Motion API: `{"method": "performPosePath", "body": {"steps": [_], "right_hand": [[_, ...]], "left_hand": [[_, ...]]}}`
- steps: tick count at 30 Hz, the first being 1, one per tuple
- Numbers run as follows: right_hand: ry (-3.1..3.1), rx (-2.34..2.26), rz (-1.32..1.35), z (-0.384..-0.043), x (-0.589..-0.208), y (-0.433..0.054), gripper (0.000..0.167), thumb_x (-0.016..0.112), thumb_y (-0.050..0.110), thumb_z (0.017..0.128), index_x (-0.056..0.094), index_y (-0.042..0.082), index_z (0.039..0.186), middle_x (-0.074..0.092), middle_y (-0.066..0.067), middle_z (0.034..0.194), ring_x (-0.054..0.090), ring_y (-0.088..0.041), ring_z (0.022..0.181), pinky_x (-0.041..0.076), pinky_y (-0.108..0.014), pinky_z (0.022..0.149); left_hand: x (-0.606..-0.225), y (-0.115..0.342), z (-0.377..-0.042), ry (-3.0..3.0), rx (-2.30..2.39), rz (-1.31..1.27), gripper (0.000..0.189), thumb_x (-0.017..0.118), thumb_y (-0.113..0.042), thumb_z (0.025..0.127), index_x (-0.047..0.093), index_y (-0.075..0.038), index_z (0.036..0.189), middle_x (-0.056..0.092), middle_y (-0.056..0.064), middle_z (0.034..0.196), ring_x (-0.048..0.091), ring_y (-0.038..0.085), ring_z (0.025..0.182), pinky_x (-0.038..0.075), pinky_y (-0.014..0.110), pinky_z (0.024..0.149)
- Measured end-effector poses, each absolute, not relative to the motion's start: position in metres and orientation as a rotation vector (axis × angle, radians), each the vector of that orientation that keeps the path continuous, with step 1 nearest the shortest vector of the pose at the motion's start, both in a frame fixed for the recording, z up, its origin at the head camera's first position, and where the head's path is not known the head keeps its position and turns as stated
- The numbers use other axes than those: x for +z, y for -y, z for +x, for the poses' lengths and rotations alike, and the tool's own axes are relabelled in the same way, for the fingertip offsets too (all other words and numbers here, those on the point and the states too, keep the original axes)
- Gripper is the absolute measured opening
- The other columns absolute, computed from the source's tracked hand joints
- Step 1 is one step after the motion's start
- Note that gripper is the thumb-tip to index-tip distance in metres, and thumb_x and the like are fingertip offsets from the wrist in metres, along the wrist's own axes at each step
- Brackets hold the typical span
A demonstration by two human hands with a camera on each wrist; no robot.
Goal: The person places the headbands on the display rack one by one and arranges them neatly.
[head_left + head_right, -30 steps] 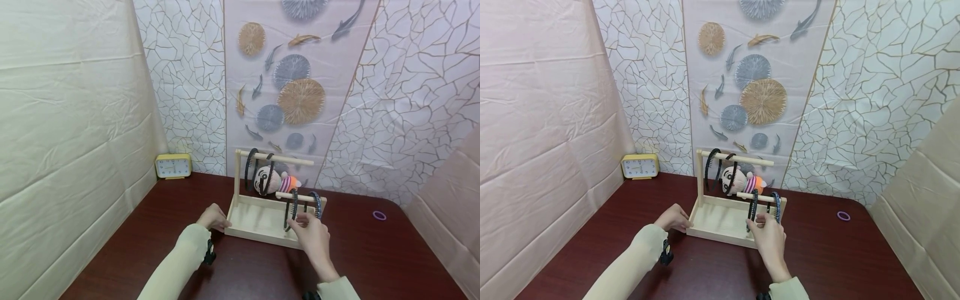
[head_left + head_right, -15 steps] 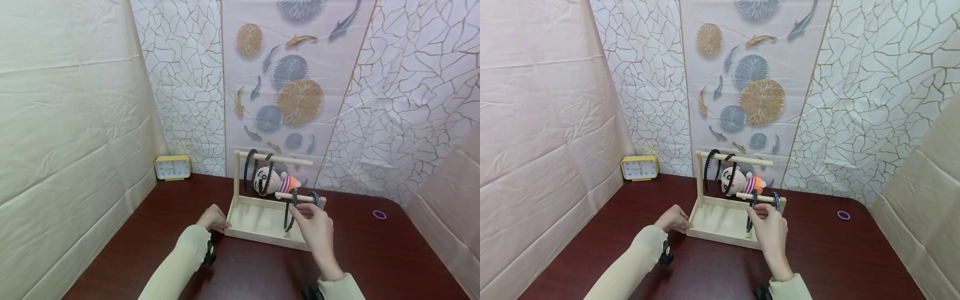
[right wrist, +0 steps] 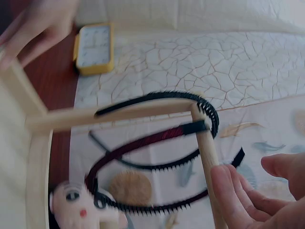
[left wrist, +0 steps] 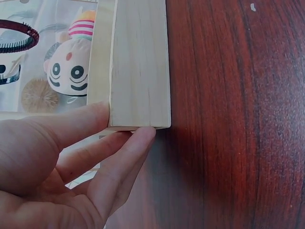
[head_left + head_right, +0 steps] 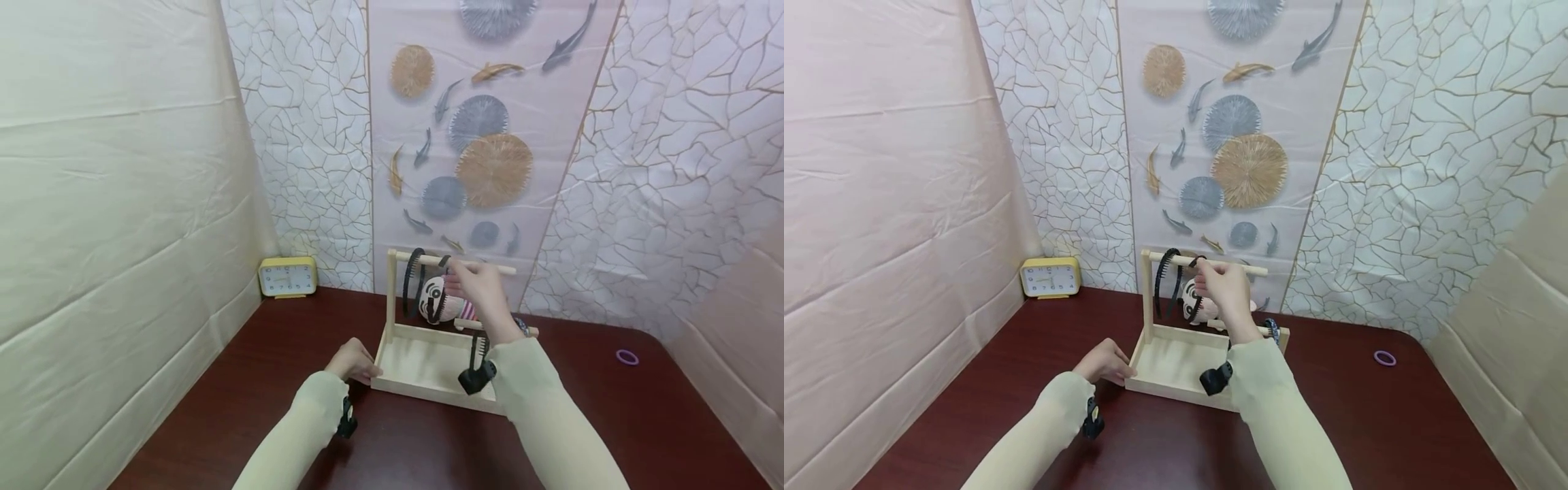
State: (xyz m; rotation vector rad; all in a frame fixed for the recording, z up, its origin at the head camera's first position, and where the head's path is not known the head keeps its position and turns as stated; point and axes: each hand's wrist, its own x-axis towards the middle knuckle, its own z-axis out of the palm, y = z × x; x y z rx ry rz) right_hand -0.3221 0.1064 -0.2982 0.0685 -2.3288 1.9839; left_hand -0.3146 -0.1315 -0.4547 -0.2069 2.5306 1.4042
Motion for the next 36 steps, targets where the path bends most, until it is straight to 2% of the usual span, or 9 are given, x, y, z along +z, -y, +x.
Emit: {"method": "performPosePath", "body": {"steps": [2, 4, 8, 10, 19, 26, 29, 32, 36], "right_hand": [[2.324, 2.090, 0.048, -0.331, -0.295, -0.101, 0.052, 0.054, 0.029, 0.101, 0.050, -0.009, 0.136, 0.064, -0.029, 0.119, 0.070, -0.014, 0.082, 0.058, -0.028, 0.083], [2.288, 2.188, 0.033, -0.337, -0.293, -0.096, 0.052, 0.055, 0.026, 0.101, 0.049, -0.012, 0.136, 0.068, -0.024, 0.107, 0.068, -0.009, 0.075, 0.058, -0.027, 0.082], [2.136, 2.322, 0.035, -0.343, -0.298, -0.090, 0.045, 0.059, 0.015, 0.099, 0.051, -0.016, 0.130, 0.069, -0.006, 0.081, 0.067, -0.007, 0.066, 0.059, -0.024, 0.076], [2.105, 2.309, 0.029, -0.343, -0.304, -0.089, 0.040, 0.059, 0.012, 0.098, 0.055, -0.016, 0.126, 0.068, -0.004, 0.077, 0.068, -0.008, 0.067, 0.059, -0.024, 0.074], [2.134, 2.252, 0.005, -0.324, -0.340, -0.084, 0.033, 0.060, 0.006, 0.097, 0.057, -0.017, 0.121, 0.069, -0.004, 0.076, 0.068, -0.008, 0.065, 0.058, -0.022, 0.067], [2.143, 2.209, 0.031, -0.306, -0.362, -0.079, 0.029, 0.054, 0.000, 0.098, 0.056, -0.012, 0.124, 0.070, -0.026, 0.104, 0.069, -0.010, 0.071, 0.059, -0.025, 0.068], [2.145, 2.203, 0.016, -0.302, -0.364, -0.078, 0.025, 0.053, -0.002, 0.098, 0.059, -0.013, 0.119, 0.070, -0.027, 0.103, 0.068, -0.010, 0.069, 0.059, -0.024, 0.065], [2.172, 2.165, -0.051, -0.299, -0.356, -0.079, 0.027, 0.048, 0.007, 0.100, 0.057, -0.013, 0.117, 0.069, -0.021, 0.097, 0.065, -0.010, 0.063, 0.059, -0.026, 0.062], [2.252, 1.992, -0.106, -0.300, -0.335, -0.084, 0.045, 0.042, 0.031, 0.103, 0.056, -0.008, 0.121, 0.063, -0.018, 0.098, 0.061, -0.012, 0.055, 0.059, -0.031, 0.059]], "left_hand": [[-0.456, 0.131, -0.314, -2.526, 1.406, -0.207, 0.019, 0.080, 0.004, 0.075, 0.072, 0.012, 0.090, 0.070, 0.022, 0.087, 0.073, 0.027, 0.071, 0.060, 0.034, 0.060], [-0.457, 0.131, -0.315, -2.531, 1.404, -0.209, 0.017, 0.081, 0.004, 0.075, 0.072, 0.011, 0.088, 0.070, 0.022, 0.086, 0.073, 0.026, 0.070, 0.060, 0.034, 0.059], [-0.455, 0.131, -0.316, -2.545, 1.400, -0.203, 0.016, 0.081, 0.004, 0.075, 0.072, 0.010, 0.087, 0.070, 0.022, 0.085, 0.073, 0.026, 0.068, 0.060, 0.035, 0.059], [-0.454, 0.129, -0.315, -2.550, 1.392, -0.202, 0.016, 0.081, 0.003, 0.075, 0.072, 0.010, 0.087, 0.070, 0.021, 0.085, 0.073, 0.026, 0.068, 0.060, 0.035, 0.059], [-0.454, 0.128, -0.317, -2.543, 1.385, -0.268, 0.020, 0.082, 0.003, 0.074, 0.071, 0.010, 0.090, 0.069, 0.019, 0.083, 0.071, 0.024, 0.069, 0.060, 0.034, 0.059], [-0.453, 0.134, -0.316, -2.522, 1.420, -0.237, 0.021, 0.080, 0.003, 0.075, 0.071, 0.012, 0.092, 0.070, 0.021, 0.087, 0.073, 0.027, 0.072, 0.060, 0.035, 0.061], [-0.453, 0.134, -0.316, -2.526, 1.423, -0.236, 0.021, 0.080, 0.003, 0.075, 0.071, 0.013, 0.092, 0.070, 0.021, 0.087, 0.073, 0.027, 0.073, 0.060, 0.035, 0.061], [-0.456, 0.133, -0.315, -2.529, 1.412, -0.231, 0.020, 0.081, 0.004, 0.075, 0.071, 0.012, 0.090, 0.069, 0.020, 0.085, 0.073, 0.026, 0.070, 0.060, 0.035, 0.061], [-0.456, 0.131, -0.315, -2.530, 1.400, -0.224, 0.020, 0.082, 0.003, 0.074, 0.072, 0.011, 0.089, 0.069, 0.020, 0.083, 0.071, 0.023, 0.067, 0.060, 0.034, 0.060]]}}
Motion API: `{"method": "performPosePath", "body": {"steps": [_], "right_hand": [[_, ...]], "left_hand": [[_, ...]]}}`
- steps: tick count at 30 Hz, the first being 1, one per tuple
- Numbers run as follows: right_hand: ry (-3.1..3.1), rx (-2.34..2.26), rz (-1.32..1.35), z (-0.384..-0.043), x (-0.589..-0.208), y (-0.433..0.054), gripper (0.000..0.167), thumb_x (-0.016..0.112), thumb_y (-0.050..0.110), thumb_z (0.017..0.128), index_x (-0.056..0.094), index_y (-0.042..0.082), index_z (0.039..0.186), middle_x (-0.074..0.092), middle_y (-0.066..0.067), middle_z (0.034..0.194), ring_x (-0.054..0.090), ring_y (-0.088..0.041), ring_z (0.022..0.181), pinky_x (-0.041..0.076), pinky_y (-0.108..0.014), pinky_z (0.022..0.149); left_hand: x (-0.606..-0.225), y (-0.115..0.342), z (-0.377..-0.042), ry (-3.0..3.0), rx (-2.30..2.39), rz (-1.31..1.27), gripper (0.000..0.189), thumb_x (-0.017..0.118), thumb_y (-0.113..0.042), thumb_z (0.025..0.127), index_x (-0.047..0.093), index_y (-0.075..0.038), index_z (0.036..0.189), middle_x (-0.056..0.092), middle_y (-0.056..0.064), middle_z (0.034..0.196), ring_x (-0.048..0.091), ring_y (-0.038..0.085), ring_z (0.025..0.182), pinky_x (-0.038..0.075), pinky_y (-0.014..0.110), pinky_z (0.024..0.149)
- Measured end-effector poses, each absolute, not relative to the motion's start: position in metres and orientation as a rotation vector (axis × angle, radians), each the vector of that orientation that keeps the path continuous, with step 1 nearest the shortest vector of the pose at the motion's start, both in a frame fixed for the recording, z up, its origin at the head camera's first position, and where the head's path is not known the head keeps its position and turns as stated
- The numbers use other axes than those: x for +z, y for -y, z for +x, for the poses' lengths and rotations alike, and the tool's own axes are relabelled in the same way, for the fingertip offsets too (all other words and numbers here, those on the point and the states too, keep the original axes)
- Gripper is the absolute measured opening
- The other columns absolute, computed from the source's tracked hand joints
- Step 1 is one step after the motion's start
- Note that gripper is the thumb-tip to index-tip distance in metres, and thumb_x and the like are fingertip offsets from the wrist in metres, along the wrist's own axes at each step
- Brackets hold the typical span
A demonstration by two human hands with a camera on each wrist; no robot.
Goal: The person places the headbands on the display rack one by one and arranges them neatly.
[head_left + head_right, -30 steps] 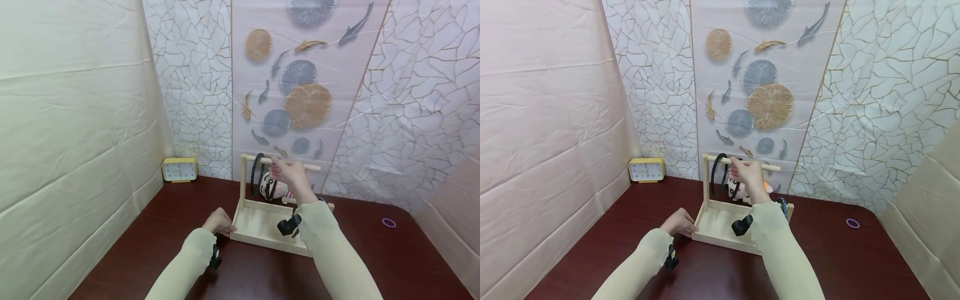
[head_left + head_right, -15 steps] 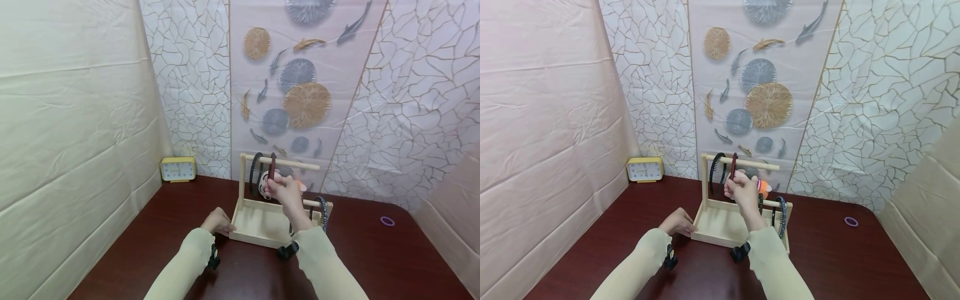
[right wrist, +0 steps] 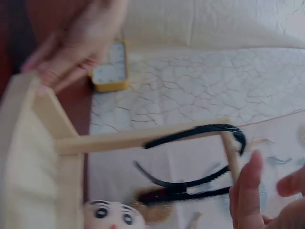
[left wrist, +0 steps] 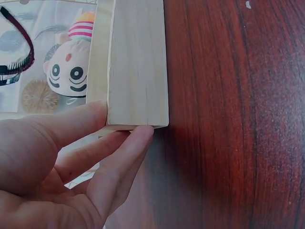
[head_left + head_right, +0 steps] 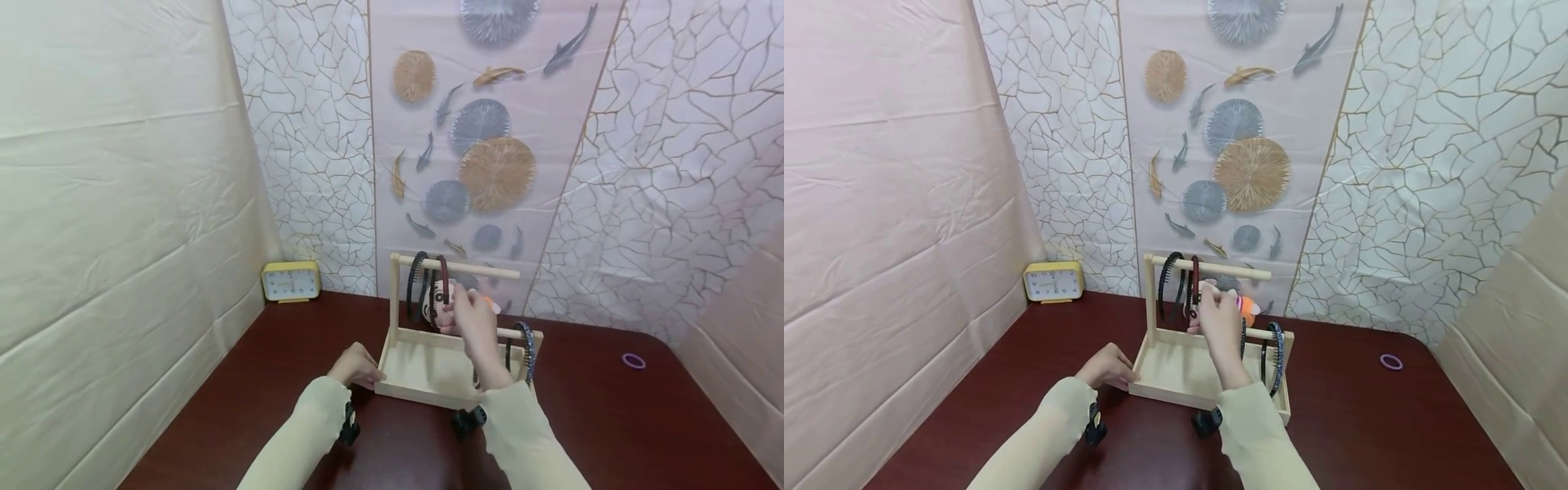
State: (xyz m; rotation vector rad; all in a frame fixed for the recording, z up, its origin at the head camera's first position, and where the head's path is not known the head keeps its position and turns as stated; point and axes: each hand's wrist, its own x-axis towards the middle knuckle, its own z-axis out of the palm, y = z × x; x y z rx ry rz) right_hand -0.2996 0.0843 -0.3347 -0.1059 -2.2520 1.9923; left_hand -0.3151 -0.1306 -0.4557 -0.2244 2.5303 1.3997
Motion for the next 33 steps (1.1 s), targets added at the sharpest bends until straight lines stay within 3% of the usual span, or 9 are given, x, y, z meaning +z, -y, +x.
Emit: {"method": "performPosePath", "body": {"steps": [3, 7, 9, 12, 16, 19, 27, 33], "right_hand": [[2.369, 1.840, -0.054, -0.309, -0.320, -0.087, 0.052, 0.044, 0.040, 0.103, 0.060, -0.004, 0.124, 0.063, -0.016, 0.093, 0.058, -0.009, 0.053, 0.057, -0.030, 0.057], [2.460, 1.830, 0.006, -0.323, -0.311, -0.090, 0.040, 0.049, 0.029, 0.103, 0.063, 0.000, 0.127, 0.058, -0.006, 0.081, 0.045, -0.007, 0.052, 0.041, -0.024, 0.053], [2.448, 1.884, -0.008, -0.326, -0.311, -0.092, 0.035, 0.050, 0.022, 0.103, 0.063, -0.001, 0.126, 0.056, -0.004, 0.084, 0.042, -0.007, 0.055, 0.038, -0.024, 0.054], [2.407, 1.947, -0.029, -0.326, -0.315, -0.093, 0.033, 0.051, 0.016, 0.103, 0.060, -0.004, 0.127, 0.061, -0.014, 0.097, 0.049, -0.007, 0.059, 0.045, -0.022, 0.057], [2.316, 2.021, 0.002, -0.322, -0.326, -0.091, 0.035, 0.051, 0.008, 0.102, 0.053, -0.009, 0.132, 0.058, -0.027, 0.121, 0.065, -0.011, 0.073, 0.058, -0.023, 0.070], [2.308, 1.997, 0.019, -0.317, -0.336, -0.088, 0.034, 0.051, 0.005, 0.101, 0.053, -0.010, 0.130, 0.058, -0.028, 0.122, 0.071, -0.019, 0.082, 0.059, -0.028, 0.076], [2.443, 1.766, 0.035, -0.301, -0.367, -0.082, 0.023, 0.055, 0.004, 0.098, 0.063, -0.011, 0.114, 0.067, -0.027, 0.107, 0.073, -0.023, 0.084, 0.059, -0.031, 0.076], [2.635, 1.368, 0.002, -0.294, -0.378, -0.084, 0.026, 0.061, 0.026, 0.094, 0.072, 0.002, 0.092, 0.071, -0.010, 0.083, 0.064, -0.021, 0.076, 0.048, -0.030, 0.062]], "left_hand": [[-0.455, 0.130, -0.315, -2.529, 1.412, -0.229, 0.020, 0.081, 0.004, 0.074, 0.071, 0.012, 0.090, 0.069, 0.021, 0.084, 0.072, 0.025, 0.069, 0.060, 0.035, 0.060], [-0.454, 0.128, -0.316, -2.523, 1.428, -0.232, 0.021, 0.080, 0.005, 0.074, 0.071, 0.013, 0.092, 0.070, 0.022, 0.087, 0.073, 0.027, 0.072, 0.060, 0.035, 0.060], [-0.454, 0.127, -0.316, -2.515, 1.431, -0.228, 0.022, 0.081, 0.005, 0.074, 0.071, 0.013, 0.092, 0.070, 0.023, 0.087, 0.072, 0.026, 0.071, 0.060, 0.034, 0.060], [-0.454, 0.126, -0.315, -2.513, 1.419, -0.222, 0.022, 0.081, 0.004, 0.074, 0.071, 0.013, 0.092, 0.070, 0.022, 0.086, 0.072, 0.025, 0.070, 0.060, 0.034, 0.059], [-0.453, 0.126, -0.315, -2.514, 1.415, -0.220, 0.021, 0.080, 0.004, 0.075, 0.071, 0.013, 0.091, 0.070, 0.023, 0.086, 0.073, 0.027, 0.072, 0.060, 0.035, 0.060], [-0.454, 0.127, -0.315, -2.509, 1.425, -0.212, 0.023, 0.080, 0.004, 0.075, 0.070, 0.013, 0.093, 0.070, 0.022, 0.087, 0.074, 0.028, 0.075, 0.060, 0.035, 0.061], [-0.456, 0.128, -0.315, -2.517, 1.414, -0.231, 0.024, 0.081, 0.003, 0.075, 0.070, 0.013, 0.094, 0.069, 0.020, 0.085, 0.073, 0.027, 0.074, 0.060, 0.034, 0.061], [-0.456, 0.128, -0.314, -2.512, 1.414, -0.225, 0.024, 0.080, 0.003, 0.076, 0.070, 0.013, 0.095, 0.069, 0.019, 0.085, 0.073, 0.026, 0.074, 0.060, 0.035, 0.063]]}}
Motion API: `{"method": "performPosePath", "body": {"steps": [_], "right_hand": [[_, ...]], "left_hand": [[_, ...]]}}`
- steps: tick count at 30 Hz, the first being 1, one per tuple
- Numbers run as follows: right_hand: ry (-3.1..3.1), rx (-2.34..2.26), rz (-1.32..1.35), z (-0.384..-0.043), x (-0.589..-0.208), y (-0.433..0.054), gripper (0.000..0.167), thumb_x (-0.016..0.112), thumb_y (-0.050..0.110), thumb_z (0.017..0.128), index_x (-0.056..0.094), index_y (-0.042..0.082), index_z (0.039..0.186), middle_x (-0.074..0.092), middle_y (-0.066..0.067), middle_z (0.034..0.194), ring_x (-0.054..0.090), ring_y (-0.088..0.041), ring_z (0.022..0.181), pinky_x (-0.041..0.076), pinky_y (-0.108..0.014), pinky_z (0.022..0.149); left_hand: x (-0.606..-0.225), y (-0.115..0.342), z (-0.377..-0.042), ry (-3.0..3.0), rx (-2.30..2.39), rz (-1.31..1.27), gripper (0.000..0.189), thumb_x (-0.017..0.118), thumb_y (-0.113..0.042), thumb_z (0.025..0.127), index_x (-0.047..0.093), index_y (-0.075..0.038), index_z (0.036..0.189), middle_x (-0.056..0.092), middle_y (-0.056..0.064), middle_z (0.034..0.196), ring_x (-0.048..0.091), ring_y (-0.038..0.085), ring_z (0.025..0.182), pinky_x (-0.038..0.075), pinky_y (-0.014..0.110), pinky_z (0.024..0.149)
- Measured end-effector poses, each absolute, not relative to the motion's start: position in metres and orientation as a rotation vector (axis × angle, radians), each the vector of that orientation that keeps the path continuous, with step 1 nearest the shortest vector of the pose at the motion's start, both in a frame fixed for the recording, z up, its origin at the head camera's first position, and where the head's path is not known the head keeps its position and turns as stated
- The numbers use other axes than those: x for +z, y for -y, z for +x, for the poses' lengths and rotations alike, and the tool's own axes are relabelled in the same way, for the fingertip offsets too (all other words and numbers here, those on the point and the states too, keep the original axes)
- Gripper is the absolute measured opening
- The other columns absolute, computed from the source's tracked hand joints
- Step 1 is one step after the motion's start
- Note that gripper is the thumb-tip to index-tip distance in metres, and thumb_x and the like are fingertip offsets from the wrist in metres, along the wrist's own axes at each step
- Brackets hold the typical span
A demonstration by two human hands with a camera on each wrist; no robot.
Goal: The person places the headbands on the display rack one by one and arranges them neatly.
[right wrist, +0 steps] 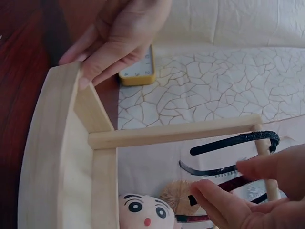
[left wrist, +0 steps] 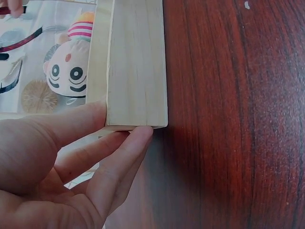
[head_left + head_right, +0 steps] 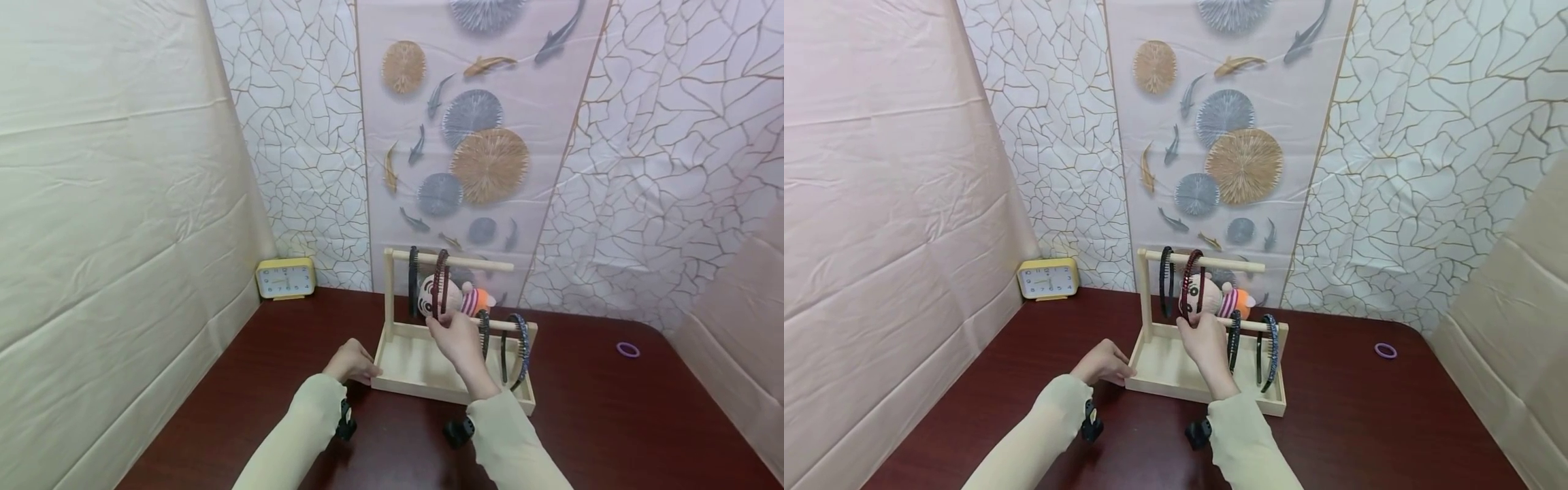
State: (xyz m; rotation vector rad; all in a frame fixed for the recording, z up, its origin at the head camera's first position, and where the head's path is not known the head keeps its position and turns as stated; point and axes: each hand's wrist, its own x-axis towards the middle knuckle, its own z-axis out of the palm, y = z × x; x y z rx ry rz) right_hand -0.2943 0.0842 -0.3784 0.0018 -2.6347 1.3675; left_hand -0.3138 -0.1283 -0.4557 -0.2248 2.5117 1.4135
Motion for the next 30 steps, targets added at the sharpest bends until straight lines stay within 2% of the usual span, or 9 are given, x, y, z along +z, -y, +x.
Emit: {"method": "performPosePath", "body": {"steps": [2, 5, 9, 12, 15, 18, 19, 23, 30], "right_hand": [[2.652, 1.324, -0.010, -0.295, -0.379, -0.085, 0.029, 0.062, 0.031, 0.093, 0.070, 0.005, 0.083, 0.067, -0.008, 0.076, 0.061, -0.021, 0.069, 0.045, -0.030, 0.057], [2.656, 1.307, -0.010, -0.296, -0.381, -0.085, 0.030, 0.059, 0.031, 0.095, 0.069, 0.005, 0.083, 0.067, -0.007, 0.072, 0.061, -0.020, 0.067, 0.043, -0.029, 0.055], [2.638, 1.371, 0.004, -0.296, -0.383, -0.085, 0.031, 0.058, 0.029, 0.097, 0.070, 0.002, 0.106, 0.073, -0.010, 0.084, 0.069, -0.019, 0.071, 0.050, -0.029, 0.059], [2.604, 1.471, 0.022, -0.293, -0.384, -0.084, 0.038, 0.058, 0.026, 0.097, 0.063, 0.002, 0.126, 0.073, -0.016, 0.104, 0.074, -0.021, 0.078, 0.057, -0.031, 0.066], [2.572, 1.538, 0.040, -0.291, -0.385, -0.083, 0.045, 0.058, 0.022, 0.097, 0.056, 0.001, 0.136, 0.070, -0.018, 0.114, 0.075, -0.022, 0.082, 0.059, -0.034, 0.074], [2.563, 1.513, 0.051, -0.289, -0.384, -0.083, 0.040, 0.060, 0.021, 0.095, 0.059, 0.002, 0.131, 0.070, -0.017, 0.114, 0.075, -0.021, 0.083, 0.058, -0.038, 0.080], [2.564, 1.484, 0.060, -0.288, -0.384, -0.083, 0.038, 0.060, 0.021, 0.094, 0.061, 0.003, 0.128, 0.073, -0.016, 0.106, 0.075, -0.021, 0.083, 0.057, -0.039, 0.082], [2.544, 1.407, 0.087, -0.289, -0.382, -0.085, 0.037, 0.063, 0.022, 0.092, 0.064, 0.003, 0.125, 0.075, -0.014, 0.099, 0.074, -0.023, 0.085, 0.054, -0.044, 0.084], [2.528, 1.441, 0.106, -0.303, -0.373, -0.086, 0.049, 0.060, 0.038, 0.096, 0.060, 0.004, 0.131, 0.072, -0.017, 0.111, 0.074, -0.024, 0.086, 0.054, -0.044, 0.084]], "left_hand": [[-0.455, 0.128, -0.313, -2.515, 1.418, -0.221, 0.023, 0.079, 0.004, 0.076, 0.069, 0.014, 0.095, 0.069, 0.019, 0.085, 0.073, 0.026, 0.075, 0.060, 0.035, 0.062], [-0.455, 0.127, -0.312, -2.519, 1.420, -0.218, 0.023, 0.079, 0.005, 0.076, 0.070, 0.014, 0.094, 0.069, 0.020, 0.085, 0.073, 0.027, 0.076, 0.060, 0.035, 0.062], [-0.455, 0.126, -0.311, -2.526, 1.410, -0.227, 0.022, 0.080, 0.004, 0.076, 0.071, 0.013, 0.093, 0.070, 0.021, 0.086, 0.073, 0.027, 0.076, 0.060, 0.035, 0.062], [-0.455, 0.126, -0.311, -2.530, 1.404, -0.238, 0.022, 0.080, 0.004, 0.076, 0.071, 0.013, 0.093, 0.070, 0.021, 0.086, 0.073, 0.027, 0.076, 0.060, 0.035, 0.062], [-0.456, 0.126, -0.313, -2.535, 1.402, -0.242, 0.022, 0.080, 0.004, 0.076, 0.071, 0.013, 0.094, 0.069, 0.021, 0.087, 0.073, 0.027, 0.076, 0.060, 0.034, 0.061], [-0.457, 0.126, -0.315, -2.548, 1.390, -0.244, 0.022, 0.080, 0.004, 0.075, 0.070, 0.013, 0.094, 0.069, 0.021, 0.087, 0.072, 0.026, 0.076, 0.060, 0.035, 0.061], [-0.458, 0.126, -0.316, -2.553, 1.388, -0.246, 0.023, 0.080, 0.004, 0.075, 0.070, 0.014, 0.094, 0.069, 0.022, 0.087, 0.072, 0.026, 0.075, 0.060, 0.035, 0.060], [-0.458, 0.126, -0.316, -2.566, 1.382, -0.248, 0.023, 0.080, 0.004, 0.075, 0.070, 0.014, 0.094, 0.069, 0.023, 0.088, 0.072, 0.027, 0.074, 0.060, 0.035, 0.059], [-0.457, 0.124, -0.315, -2.560, 1.396, -0.244, 0.021, 0.079, 0.005, 0.075, 0.070, 0.013, 0.092, 0.069, 0.023, 0.089, 0.072, 0.027, 0.073, 0.060, 0.035, 0.060]]}}
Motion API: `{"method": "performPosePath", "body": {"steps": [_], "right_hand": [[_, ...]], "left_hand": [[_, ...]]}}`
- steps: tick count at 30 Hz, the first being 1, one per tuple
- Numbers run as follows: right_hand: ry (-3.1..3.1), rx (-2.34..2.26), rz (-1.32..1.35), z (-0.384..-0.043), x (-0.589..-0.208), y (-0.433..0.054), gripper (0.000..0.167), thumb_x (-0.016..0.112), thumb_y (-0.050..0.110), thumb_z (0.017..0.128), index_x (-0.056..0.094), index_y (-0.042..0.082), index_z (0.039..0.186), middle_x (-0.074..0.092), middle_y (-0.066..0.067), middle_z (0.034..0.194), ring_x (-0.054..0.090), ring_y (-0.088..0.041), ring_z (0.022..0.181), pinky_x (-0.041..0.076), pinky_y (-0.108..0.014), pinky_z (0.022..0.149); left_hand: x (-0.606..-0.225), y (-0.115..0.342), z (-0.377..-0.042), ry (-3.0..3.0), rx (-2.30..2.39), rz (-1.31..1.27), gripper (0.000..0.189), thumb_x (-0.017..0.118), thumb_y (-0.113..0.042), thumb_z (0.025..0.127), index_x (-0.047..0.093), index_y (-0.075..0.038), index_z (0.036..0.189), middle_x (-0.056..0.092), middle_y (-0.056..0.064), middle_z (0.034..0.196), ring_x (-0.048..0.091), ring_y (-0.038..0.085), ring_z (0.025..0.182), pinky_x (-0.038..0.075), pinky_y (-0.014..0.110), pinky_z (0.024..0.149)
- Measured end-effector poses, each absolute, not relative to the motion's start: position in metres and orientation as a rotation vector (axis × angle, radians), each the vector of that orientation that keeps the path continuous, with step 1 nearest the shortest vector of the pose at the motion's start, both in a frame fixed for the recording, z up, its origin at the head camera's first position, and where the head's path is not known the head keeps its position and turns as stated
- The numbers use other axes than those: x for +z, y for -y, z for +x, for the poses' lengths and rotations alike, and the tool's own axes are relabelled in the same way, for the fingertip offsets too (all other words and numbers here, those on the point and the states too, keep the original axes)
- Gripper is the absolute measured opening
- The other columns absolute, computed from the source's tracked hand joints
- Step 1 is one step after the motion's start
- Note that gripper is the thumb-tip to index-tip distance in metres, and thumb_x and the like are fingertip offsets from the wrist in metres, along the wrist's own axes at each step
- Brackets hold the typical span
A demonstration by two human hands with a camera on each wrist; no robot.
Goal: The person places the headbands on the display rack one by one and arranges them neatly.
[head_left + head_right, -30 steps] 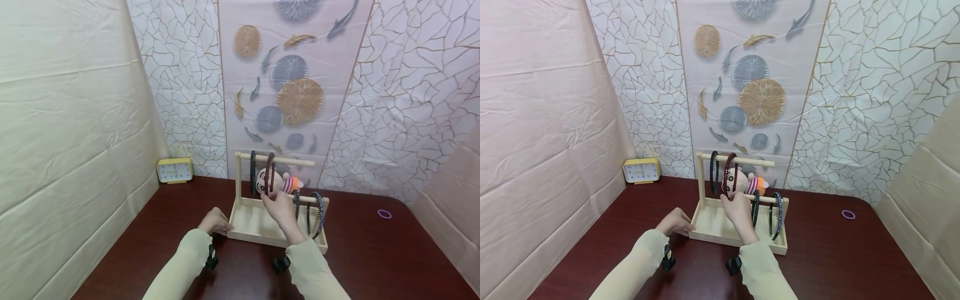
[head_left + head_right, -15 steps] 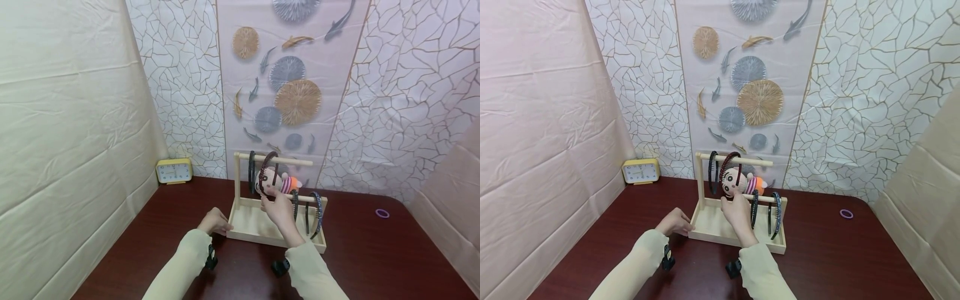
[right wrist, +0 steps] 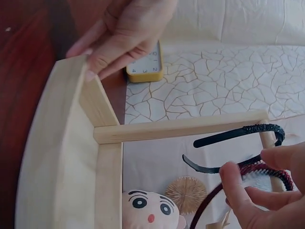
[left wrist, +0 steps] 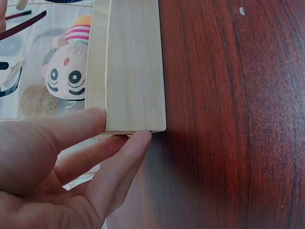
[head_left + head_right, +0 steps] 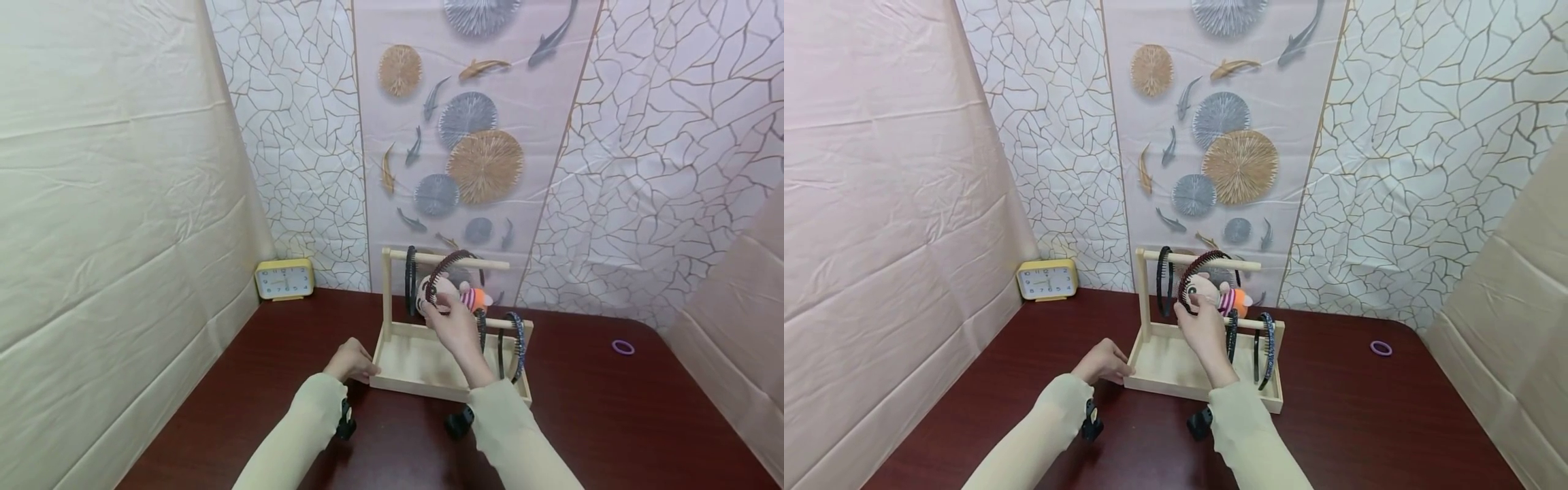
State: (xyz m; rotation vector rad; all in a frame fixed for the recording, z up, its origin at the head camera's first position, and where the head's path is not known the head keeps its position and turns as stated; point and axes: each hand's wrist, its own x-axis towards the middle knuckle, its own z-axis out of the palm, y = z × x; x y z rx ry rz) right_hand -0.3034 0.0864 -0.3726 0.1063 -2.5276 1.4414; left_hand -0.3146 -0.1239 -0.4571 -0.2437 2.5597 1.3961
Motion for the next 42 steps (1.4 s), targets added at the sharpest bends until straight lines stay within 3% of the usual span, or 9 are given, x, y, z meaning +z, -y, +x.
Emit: {"method": "performPosePath", "body": {"steps": [3, 7, 10, 15, 21, 24, 31, 36, 42], "right_hand": [[2.531, 1.467, 0.109, -0.314, -0.368, -0.083, 0.046, 0.061, 0.039, 0.096, 0.065, 0.004, 0.125, 0.072, -0.017, 0.109, 0.073, -0.025, 0.086, 0.055, -0.039, 0.080], [2.506, 1.440, 0.115, -0.322, -0.361, -0.081, 0.029, 0.062, 0.027, 0.096, 0.072, 0.003, 0.110, 0.073, -0.015, 0.102, 0.071, -0.024, 0.081, 0.053, -0.028, 0.068], [2.484, 1.451, 0.129, -0.324, -0.353, -0.081, 0.026, 0.059, 0.023, 0.098, 0.071, 0.002, 0.107, 0.072, -0.017, 0.097, 0.070, -0.026, 0.077, 0.052, -0.030, 0.065], [2.519, 1.383, 0.144, -0.330, -0.333, -0.082, 0.035, 0.047, 0.027, 0.102, 0.064, -0.001, 0.115, 0.067, -0.022, 0.109, 0.066, -0.035, 0.095, 0.052, -0.045, 0.082], [2.554, 1.418, 0.133, -0.338, -0.314, -0.085, 0.037, 0.047, 0.027, 0.100, 0.060, -0.002, 0.120, 0.063, -0.022, 0.119, 0.064, -0.037, 0.095, 0.052, -0.044, 0.083], [2.583, 1.436, 0.119, -0.343, -0.309, -0.087, 0.034, 0.045, 0.024, 0.099, 0.059, -0.002, 0.116, 0.060, -0.023, 0.122, 0.058, -0.036, 0.108, 0.048, -0.045, 0.090], [2.535, 1.716, 0.031, -0.346, -0.310, -0.095, 0.040, 0.043, 0.021, 0.103, 0.060, -0.006, 0.127, 0.053, -0.022, 0.138, 0.045, -0.036, 0.132, 0.033, -0.051, 0.112], [2.425, 1.857, -0.007, -0.344, -0.321, -0.097, 0.039, 0.046, 0.020, 0.103, 0.062, -0.011, 0.121, 0.051, -0.021, 0.140, 0.041, -0.034, 0.136, 0.029, -0.050, 0.115], [2.409, 1.861, -0.003, -0.342, -0.323, -0.099, 0.041, 0.047, 0.023, 0.103, 0.061, -0.008, 0.125, 0.051, -0.020, 0.141, 0.040, -0.034, 0.137, 0.027, -0.050, 0.116]], "left_hand": [[-0.457, 0.125, -0.314, -2.548, 1.396, -0.266, 0.019, 0.079, 0.006, 0.075, 0.071, 0.012, 0.090, 0.068, 0.023, 0.088, 0.072, 0.027, 0.071, 0.060, 0.035, 0.060], [-0.457, 0.124, -0.313, -2.538, 1.368, -0.275, 0.017, 0.080, 0.005, 0.074, 0.071, 0.011, 0.088, 0.068, 0.021, 0.086, 0.072, 0.025, 0.067, 0.060, 0.033, 0.058], [-0.456, 0.124, -0.314, -2.545, 1.353, -0.273, 0.018, 0.081, 0.004, 0.074, 0.071, 0.010, 0.088, 0.068, 0.020, 0.085, 0.071, 0.024, 0.067, 0.060, 0.033, 0.058], [-0.456, 0.124, -0.317, -2.570, 1.359, -0.266, 0.020, 0.081, 0.004, 0.074, 0.071, 0.011, 0.091, 0.069, 0.022, 0.087, 0.072, 0.026, 0.069, 0.060, 0.035, 0.059], [-0.459, 0.125, -0.317, -2.580, 1.356, -0.224, 0.023, 0.081, 0.002, 0.075, 0.072, 0.011, 0.095, 0.070, 0.023, 0.091, 0.072, 0.026, 0.069, 0.060, 0.036, 0.059], [-0.460, 0.126, -0.317, -2.582, 1.359, -0.218, 0.022, 0.081, 0.002, 0.075, 0.073, 0.011, 0.093, 0.070, 0.023, 0.089, 0.071, 0.026, 0.068, 0.060, 0.036, 0.059], [-0.459, 0.128, -0.317, -2.576, 1.358, -0.214, 0.021, 0.081, 0.001, 0.076, 0.073, 0.011, 0.094, 0.070, 0.021, 0.088, 0.072, 0.025, 0.068, 0.060, 0.035, 0.059], [-0.458, 0.128, -0.315, -2.574, 1.365, -0.214, 0.021, 0.080, 0.002, 0.076, 0.072, 0.011, 0.094, 0.069, 0.022, 0.088, 0.071, 0.026, 0.069, 0.060, 0.035, 0.059], [-0.459, 0.127, -0.315, -2.586, 1.347, -0.236, 0.024, 0.080, 0.001, 0.077, 0.072, 0.011, 0.096, 0.069, 0.021, 0.090, 0.072, 0.025, 0.069, 0.060, 0.036, 0.061]]}}
